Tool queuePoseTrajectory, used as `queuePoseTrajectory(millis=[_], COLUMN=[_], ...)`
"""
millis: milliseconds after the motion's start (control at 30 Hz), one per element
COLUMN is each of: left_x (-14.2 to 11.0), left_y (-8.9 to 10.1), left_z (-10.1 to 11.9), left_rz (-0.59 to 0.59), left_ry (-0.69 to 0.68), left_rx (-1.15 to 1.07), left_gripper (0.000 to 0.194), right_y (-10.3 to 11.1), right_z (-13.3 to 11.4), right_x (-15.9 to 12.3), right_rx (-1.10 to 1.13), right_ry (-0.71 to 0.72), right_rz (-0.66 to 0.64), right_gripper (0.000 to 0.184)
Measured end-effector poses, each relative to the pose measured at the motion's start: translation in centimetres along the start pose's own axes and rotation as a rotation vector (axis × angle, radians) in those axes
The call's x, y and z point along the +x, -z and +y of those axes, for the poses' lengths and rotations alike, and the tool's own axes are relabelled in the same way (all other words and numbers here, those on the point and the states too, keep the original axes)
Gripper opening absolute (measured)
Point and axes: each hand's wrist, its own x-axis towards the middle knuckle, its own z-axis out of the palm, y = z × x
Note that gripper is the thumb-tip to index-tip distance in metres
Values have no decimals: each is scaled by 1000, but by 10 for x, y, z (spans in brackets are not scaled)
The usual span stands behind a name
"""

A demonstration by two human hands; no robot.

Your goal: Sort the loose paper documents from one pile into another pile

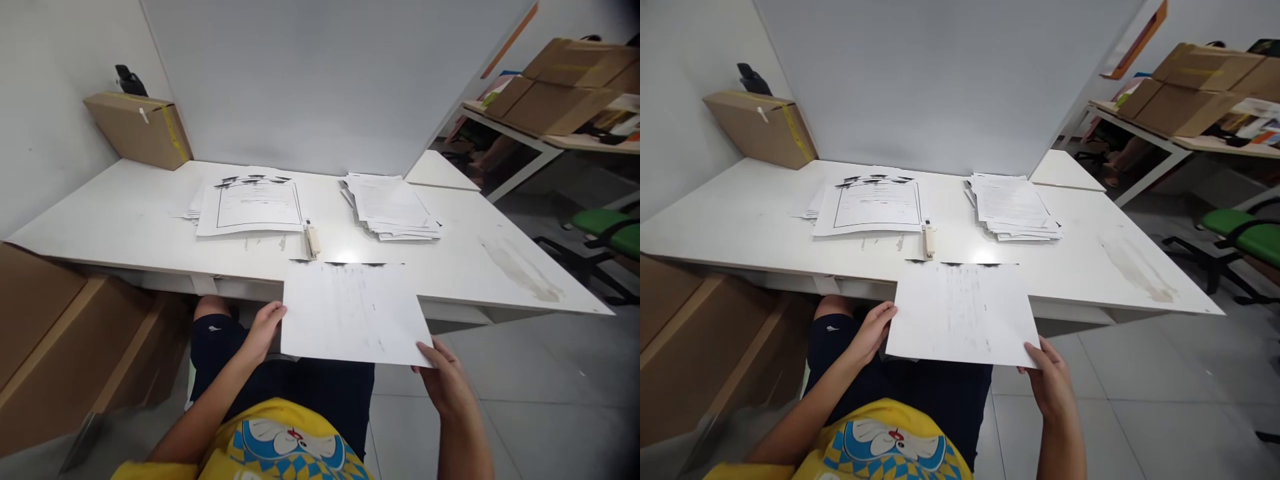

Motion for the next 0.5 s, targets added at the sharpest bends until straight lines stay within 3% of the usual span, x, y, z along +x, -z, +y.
queuePoseTrajectory(millis=[133,367,500], left_x=[8,-2,2], left_y=[-15,-25,-30], left_z=[3,-3,-4], left_rz=[-25,-28,-73], left_ry=[-58,-213,-196], left_rx=[40,177,219], left_gripper=[35,31,31], right_y=[8,16,21], right_z=[0,0,-7], right_x=[14,24,30], right_rx=[80,131,147], right_ry=[18,48,74], right_rz=[45,112,165], right_gripper=[37,37,36])
